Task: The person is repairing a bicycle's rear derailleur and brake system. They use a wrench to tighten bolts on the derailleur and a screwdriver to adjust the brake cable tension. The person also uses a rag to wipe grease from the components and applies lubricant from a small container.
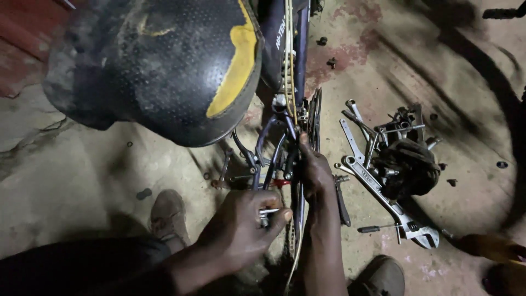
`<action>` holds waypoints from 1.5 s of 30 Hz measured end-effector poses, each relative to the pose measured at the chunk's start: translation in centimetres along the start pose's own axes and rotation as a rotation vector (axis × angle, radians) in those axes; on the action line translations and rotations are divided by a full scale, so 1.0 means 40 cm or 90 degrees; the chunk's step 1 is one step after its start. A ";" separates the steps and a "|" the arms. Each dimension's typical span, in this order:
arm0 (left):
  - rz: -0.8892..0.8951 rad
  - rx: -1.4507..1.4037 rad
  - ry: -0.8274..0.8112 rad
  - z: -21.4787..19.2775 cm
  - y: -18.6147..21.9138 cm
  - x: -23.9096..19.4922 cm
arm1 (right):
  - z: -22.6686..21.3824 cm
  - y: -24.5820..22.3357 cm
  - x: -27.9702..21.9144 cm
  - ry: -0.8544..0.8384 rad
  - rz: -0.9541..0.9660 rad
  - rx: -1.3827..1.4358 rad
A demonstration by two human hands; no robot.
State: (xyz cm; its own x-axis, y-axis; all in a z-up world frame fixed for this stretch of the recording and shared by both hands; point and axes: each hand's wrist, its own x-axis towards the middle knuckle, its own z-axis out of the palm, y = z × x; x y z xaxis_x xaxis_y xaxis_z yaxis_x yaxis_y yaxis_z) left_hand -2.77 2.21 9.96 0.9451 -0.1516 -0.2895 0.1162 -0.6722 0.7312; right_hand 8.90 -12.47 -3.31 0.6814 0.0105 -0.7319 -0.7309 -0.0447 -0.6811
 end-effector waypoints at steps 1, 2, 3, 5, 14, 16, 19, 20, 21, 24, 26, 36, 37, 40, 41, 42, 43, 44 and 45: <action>0.011 0.015 0.000 0.004 0.003 0.004 | -0.002 0.015 0.010 -0.007 -0.047 0.055; 0.023 0.032 0.002 0.006 0.005 0.012 | -0.002 0.028 0.024 -0.015 -0.097 0.111; 0.023 0.030 0.004 0.004 0.012 0.015 | -0.008 0.018 -0.006 -0.016 -0.098 0.108; -0.017 0.051 -0.050 -0.001 0.026 0.017 | -0.018 0.004 -0.071 -0.140 -0.097 0.288; -0.100 0.172 -0.152 0.014 0.023 0.038 | 0.027 -0.014 -0.030 0.083 -0.024 0.104; -0.117 0.189 -0.157 0.019 0.020 0.047 | 0.014 -0.003 -0.051 0.006 -0.055 0.188; -0.124 0.203 -0.151 0.031 -0.002 0.050 | -0.015 0.060 -0.023 -0.120 -0.114 0.321; -0.112 0.200 -0.138 0.035 -0.010 0.051 | -0.027 0.086 -0.003 -0.169 -0.145 0.369; -0.112 0.200 -0.137 0.033 -0.014 0.056 | -0.021 0.075 -0.003 -0.169 -0.145 0.369; -0.134 0.203 -0.136 0.029 -0.026 0.068 | -0.017 0.051 -0.012 -0.111 -0.127 0.318; -0.126 0.116 -0.132 0.024 -0.039 0.074 | -0.026 0.043 -0.027 -0.006 -0.179 0.212; -0.047 0.005 0.141 0.047 -0.148 0.187 | -0.091 0.233 -0.025 0.077 -0.261 0.265; -0.018 0.030 0.166 0.055 -0.156 0.200 | -0.085 0.229 -0.048 0.059 -0.275 0.197; 0.020 0.044 0.183 0.086 -0.180 0.233 | -0.065 0.234 -0.062 0.021 -0.300 0.114; 0.030 0.033 0.176 0.098 -0.187 0.245 | -0.059 0.237 -0.058 0.002 -0.312 0.099; 0.031 0.033 0.174 0.098 -0.171 0.244 | -0.055 0.242 -0.056 0.004 -0.311 0.101; 0.016 0.021 0.162 0.098 -0.154 0.244 | -0.052 0.246 -0.054 0.022 -0.310 0.091; 0.002 0.009 0.149 0.097 -0.137 0.247 | -0.049 0.248 -0.049 0.041 -0.309 0.082; 0.005 0.009 0.147 0.107 -0.139 0.256 | -0.044 0.231 -0.065 0.045 -0.310 0.084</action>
State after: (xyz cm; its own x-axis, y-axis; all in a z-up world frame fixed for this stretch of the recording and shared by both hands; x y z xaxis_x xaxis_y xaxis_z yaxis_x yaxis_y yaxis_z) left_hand 4.97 1.30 0.28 0.9909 0.0117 -0.1339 0.1058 -0.6823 0.7234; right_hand 0.46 -14.68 -7.65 0.9419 -0.0687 -0.3288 -0.3238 0.0748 -0.9432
